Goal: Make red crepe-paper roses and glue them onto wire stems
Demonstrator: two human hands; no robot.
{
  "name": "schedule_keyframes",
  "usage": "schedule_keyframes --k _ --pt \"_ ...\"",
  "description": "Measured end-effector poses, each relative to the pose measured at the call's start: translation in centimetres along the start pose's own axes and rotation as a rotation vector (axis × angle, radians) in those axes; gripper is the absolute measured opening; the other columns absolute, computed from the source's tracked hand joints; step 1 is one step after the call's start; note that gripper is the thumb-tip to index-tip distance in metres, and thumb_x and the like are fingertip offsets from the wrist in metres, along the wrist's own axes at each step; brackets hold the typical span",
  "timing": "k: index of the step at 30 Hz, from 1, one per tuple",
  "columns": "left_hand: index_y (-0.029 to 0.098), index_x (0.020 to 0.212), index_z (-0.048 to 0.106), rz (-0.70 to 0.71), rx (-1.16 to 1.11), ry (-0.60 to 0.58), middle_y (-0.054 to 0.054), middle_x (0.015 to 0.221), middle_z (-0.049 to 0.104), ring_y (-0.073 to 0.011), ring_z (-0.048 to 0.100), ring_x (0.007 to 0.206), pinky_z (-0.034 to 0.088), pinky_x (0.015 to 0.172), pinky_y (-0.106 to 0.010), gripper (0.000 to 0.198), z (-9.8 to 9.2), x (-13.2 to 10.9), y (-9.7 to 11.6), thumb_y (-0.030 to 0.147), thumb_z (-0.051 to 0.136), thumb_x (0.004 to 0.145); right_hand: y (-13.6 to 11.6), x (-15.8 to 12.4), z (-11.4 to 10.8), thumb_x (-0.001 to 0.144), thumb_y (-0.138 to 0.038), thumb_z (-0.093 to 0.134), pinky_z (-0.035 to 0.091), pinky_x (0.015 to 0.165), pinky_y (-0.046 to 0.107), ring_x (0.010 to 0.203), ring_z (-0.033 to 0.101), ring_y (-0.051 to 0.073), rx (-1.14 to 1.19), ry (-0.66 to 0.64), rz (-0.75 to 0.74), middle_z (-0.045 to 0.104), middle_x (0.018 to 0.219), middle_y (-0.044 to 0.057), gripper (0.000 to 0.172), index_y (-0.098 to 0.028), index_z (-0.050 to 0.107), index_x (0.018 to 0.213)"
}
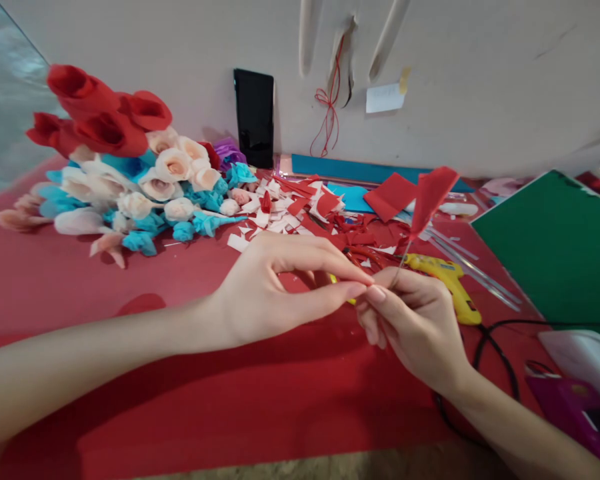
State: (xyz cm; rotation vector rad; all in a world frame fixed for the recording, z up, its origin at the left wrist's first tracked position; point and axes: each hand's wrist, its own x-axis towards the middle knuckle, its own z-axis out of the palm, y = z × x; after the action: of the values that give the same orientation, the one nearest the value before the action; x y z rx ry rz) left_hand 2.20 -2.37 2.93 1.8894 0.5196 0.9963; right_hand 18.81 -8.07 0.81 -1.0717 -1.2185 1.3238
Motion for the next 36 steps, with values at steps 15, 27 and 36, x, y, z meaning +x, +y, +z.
schedule_keyframes --k 15,27,36 --pt "0.017 0.069 0.064 0.272 0.441 0.104 0.003 0.065 0.068 -0.0059 0.060 0.058 0.047 0.051 -0.013 0.007 -0.03 -0.12 -0.03 0.011 0.065 0.071 -0.02 0.19 0.11 0.082 -0.028 0.059 0.031 0.036 0.011 0.036 0.043 0.002 -0.026 -0.004 0.013 0.055 0.045 -0.005 0.018 -0.018 0.060 0.067" --pt "0.012 0.066 0.064 0.305 0.438 0.147 0.001 0.060 0.066 -0.0054 0.058 0.055 0.046 0.051 -0.013 0.008 0.22 -0.04 -0.11 0.005 0.067 0.066 0.07 0.11 -0.11 0.081 -0.028 0.060 0.033 0.037 0.009 0.037 0.045 0.001 0.033 -0.040 0.042 0.057 0.046 -0.005 0.018 -0.018 0.059 0.067" --pt "0.015 0.066 0.062 0.279 0.415 0.166 0.003 0.061 0.065 -0.0057 0.058 0.055 0.046 0.050 -0.014 0.010 0.24 0.01 -0.06 0.005 0.065 0.065 0.15 0.14 -0.25 0.082 -0.028 0.059 0.034 0.037 0.008 0.038 0.046 0.001 0.031 -0.038 0.031 0.057 0.047 -0.006 0.017 -0.019 0.060 0.068"
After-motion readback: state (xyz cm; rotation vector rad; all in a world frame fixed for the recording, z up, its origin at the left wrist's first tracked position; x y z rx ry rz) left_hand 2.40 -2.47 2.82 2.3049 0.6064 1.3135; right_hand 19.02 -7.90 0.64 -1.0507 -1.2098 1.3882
